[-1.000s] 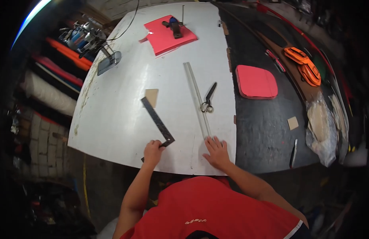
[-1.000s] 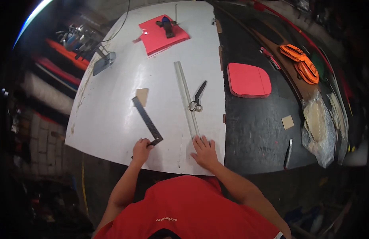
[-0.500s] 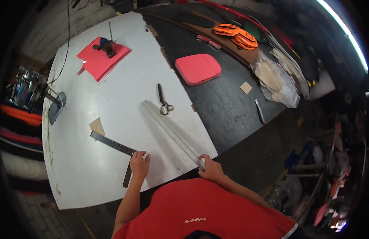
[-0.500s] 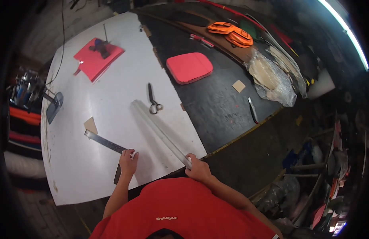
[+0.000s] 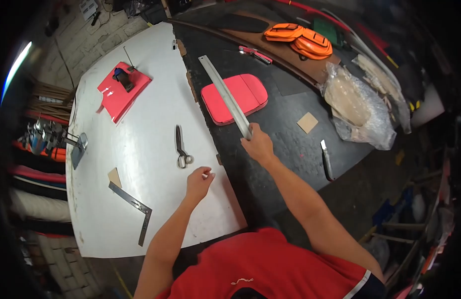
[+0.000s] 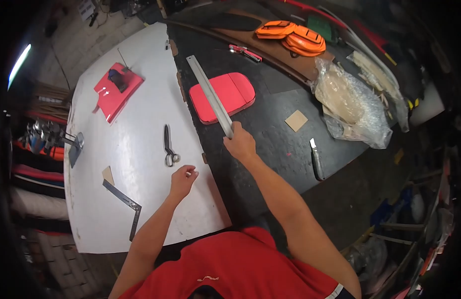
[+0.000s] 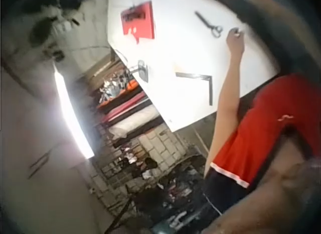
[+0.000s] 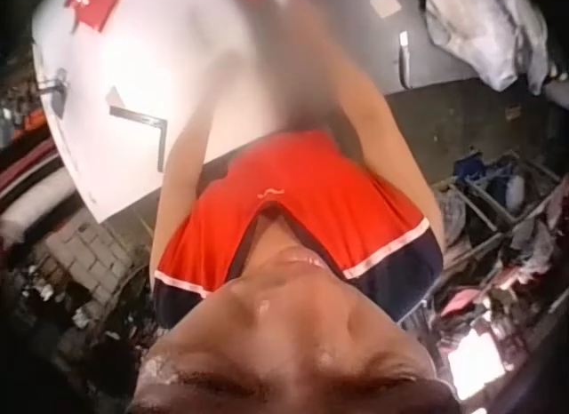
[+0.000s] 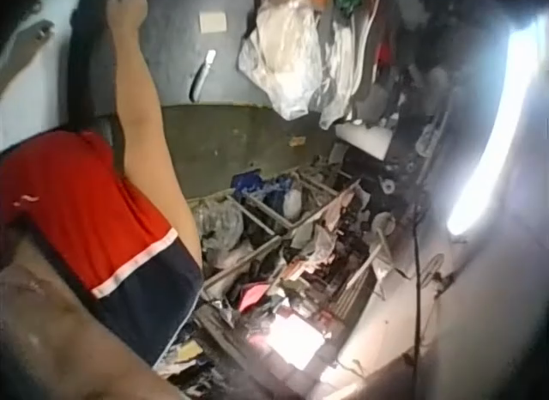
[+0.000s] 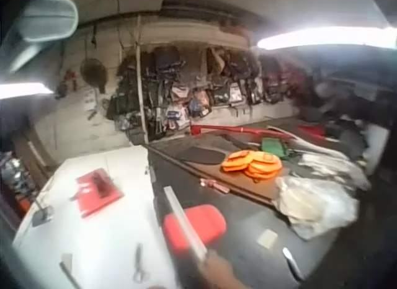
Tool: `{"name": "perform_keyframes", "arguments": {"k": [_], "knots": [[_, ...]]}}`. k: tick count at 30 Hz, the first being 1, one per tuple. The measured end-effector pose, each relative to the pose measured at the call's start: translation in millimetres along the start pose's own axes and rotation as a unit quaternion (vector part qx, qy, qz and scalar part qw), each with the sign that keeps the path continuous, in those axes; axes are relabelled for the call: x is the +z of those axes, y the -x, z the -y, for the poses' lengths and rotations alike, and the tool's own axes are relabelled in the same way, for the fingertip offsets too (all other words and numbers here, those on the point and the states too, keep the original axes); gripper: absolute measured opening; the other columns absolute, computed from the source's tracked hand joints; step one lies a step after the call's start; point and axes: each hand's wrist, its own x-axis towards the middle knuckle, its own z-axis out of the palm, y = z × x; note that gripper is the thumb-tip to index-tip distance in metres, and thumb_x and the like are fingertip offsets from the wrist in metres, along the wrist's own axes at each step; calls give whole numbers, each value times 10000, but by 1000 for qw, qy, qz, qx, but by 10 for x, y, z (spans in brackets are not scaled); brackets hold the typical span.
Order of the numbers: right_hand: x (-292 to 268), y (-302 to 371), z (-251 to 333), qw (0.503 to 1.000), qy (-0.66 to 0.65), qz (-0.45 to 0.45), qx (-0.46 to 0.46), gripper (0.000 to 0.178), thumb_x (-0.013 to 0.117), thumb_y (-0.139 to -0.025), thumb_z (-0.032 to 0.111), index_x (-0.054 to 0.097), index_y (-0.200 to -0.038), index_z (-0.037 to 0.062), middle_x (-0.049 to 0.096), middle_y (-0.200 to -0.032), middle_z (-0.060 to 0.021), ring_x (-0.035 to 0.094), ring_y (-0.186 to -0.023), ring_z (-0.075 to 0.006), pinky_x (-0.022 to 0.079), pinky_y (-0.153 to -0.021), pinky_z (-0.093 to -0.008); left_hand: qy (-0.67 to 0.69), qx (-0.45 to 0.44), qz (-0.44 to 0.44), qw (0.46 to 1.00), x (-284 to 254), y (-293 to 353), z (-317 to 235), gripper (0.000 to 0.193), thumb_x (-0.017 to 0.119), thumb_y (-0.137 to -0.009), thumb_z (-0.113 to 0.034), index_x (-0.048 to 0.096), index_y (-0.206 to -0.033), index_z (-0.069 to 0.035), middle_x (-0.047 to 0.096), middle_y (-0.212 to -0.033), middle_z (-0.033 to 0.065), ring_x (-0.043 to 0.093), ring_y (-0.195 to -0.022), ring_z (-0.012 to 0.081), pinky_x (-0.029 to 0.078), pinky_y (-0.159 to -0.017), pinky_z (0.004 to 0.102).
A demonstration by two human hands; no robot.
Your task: Cutting pink synthetic material components using a utility knife and rulers on a workshop bench.
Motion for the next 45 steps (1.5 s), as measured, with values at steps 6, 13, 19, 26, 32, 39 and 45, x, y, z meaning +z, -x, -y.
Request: {"name": "perform_keyframes", "arguments": {"k": [6,13,19,26,32,39,45], "knots": [[38,-817,-677,999,23,13,-36,583,721,-831,364,570,-1275,18,546,-1293,-235,577,-1161,-390,491,-958,-446,123,-148,-78,978,376,-936,2,435,720,-883,-233,632,-1224,23,705,-941,80,650,-802,155,519,-720,302],[-1,-2127,-1308,997,-36,-58,19,423,716,-857,265,659,-1147,-37,684,-1086,-249,652,-1046,-397,505,-919,-444,410,-333,-108,842,621,-1878,-326,411,688,-908,-282,583,-1226,-43,632,-1067,67,621,-914,201,508,-828,397],[56,-2659,-1158,998,27,13,47,372,713,-858,274,684,-1094,-12,669,-1146,-261,632,-1102,-417,516,-931,-467,395,-425,-143,802,658,-2275,-324,315,705,-896,-268,600,-1079,-34,618,-953,80,627,-833,232,521,-764,412],[-43,-2714,-981,989,26,84,121,436,793,-791,289,680,-1098,2,666,-1177,-247,629,-1144,-388,517,-959,-453,340,-387,-149,844,576,-2303,-292,267,713,-872,-170,579,-1015,12,630,-898,128,643,-745,245,554,-652,392],[-151,-2397,-1259,992,36,82,87,443,813,-752,240,656,-1081,-11,673,-1127,-262,637,-1103,-409,521,-938,-456,322,-373,-119,862,792,-1744,-341,255,719,-868,-161,582,-999,9,642,-838,111,655,-706,219,581,-641,360],[-521,-805,-1527,995,31,64,72,444,815,-759,225,616,-1062,-33,680,-1042,-273,647,-1017,-437,519,-864,-490,290,-371,-58,880,864,-379,-460,235,731,-879,-187,594,-932,-4,651,-827,101,663,-679,195,575,-614,316],[-728,425,-1707,993,10,34,110,429,803,-781,217,627,-1097,-13,693,-1012,-237,656,-979,-422,518,-840,-481,308,-370,-26,876,996,741,-502,253,727,-880,-202,591,-944,2,654,-830,102,663,-658,188,567,-595,313]]}}
